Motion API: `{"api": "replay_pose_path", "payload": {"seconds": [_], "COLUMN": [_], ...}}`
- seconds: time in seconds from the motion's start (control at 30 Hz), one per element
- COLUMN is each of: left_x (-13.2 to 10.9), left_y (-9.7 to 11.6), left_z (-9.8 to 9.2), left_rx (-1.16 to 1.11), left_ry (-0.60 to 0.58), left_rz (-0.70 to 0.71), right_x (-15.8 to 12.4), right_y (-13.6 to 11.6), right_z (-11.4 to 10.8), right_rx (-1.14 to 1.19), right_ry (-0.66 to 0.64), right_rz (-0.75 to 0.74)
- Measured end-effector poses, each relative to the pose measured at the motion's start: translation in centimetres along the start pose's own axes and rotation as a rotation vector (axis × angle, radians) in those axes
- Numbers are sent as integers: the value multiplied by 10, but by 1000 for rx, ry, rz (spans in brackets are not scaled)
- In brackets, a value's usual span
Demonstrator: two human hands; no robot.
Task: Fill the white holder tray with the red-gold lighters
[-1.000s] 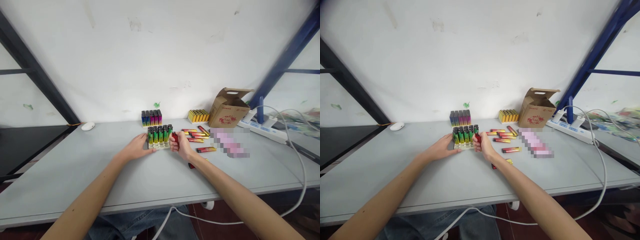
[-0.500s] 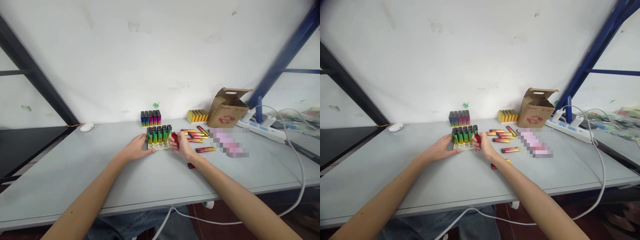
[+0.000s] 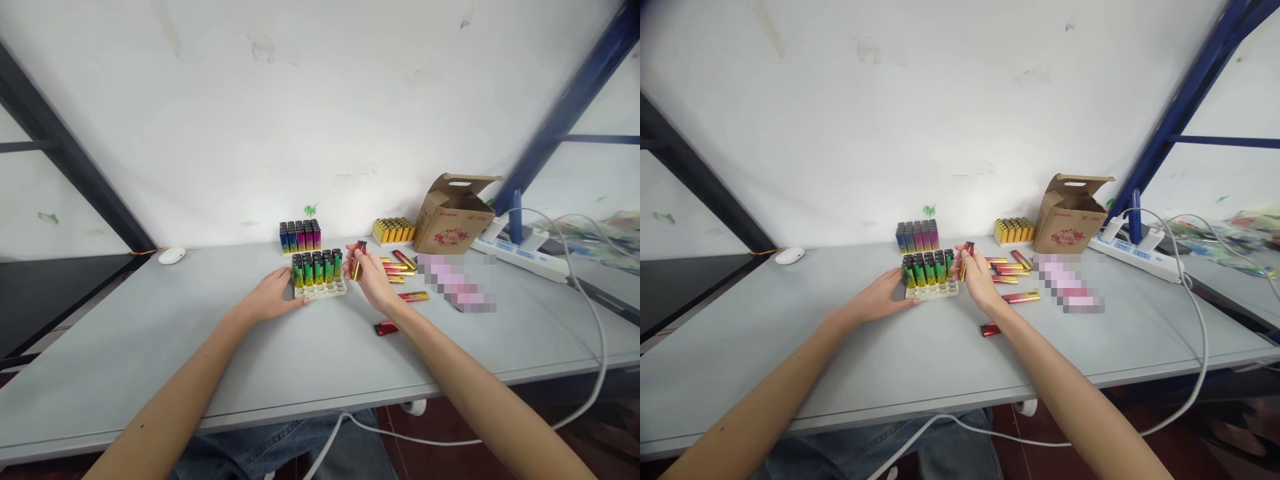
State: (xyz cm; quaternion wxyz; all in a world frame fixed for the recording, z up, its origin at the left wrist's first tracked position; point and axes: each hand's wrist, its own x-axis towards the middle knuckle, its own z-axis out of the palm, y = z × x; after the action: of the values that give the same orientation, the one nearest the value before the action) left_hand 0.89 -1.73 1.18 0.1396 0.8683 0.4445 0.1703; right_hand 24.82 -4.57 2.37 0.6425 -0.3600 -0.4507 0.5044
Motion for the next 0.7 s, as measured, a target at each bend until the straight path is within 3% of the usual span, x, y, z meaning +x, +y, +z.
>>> {"api": "replay_pose_path", "payload": {"seconds": [0.2,0.33,0.6,0.7], "left_x": [0,0,0,0], "left_y": [0,0,-3,-3], "left_z": [-1,-1,1,1], "left_rx": [28,26,9,-1], "left_ry": [-23,-24,-13,-9], "left_rz": [-6,4,8,11], "right_x": [-1,-1,1,3], "right_y": [-5,-6,2,5], "right_z": [-3,-7,-11,-14], "right_rx": [-339,-410,-536,-543], "right_ry": [66,-25,-48,-11], "right_rz": [-147,-183,-197,-119]}}
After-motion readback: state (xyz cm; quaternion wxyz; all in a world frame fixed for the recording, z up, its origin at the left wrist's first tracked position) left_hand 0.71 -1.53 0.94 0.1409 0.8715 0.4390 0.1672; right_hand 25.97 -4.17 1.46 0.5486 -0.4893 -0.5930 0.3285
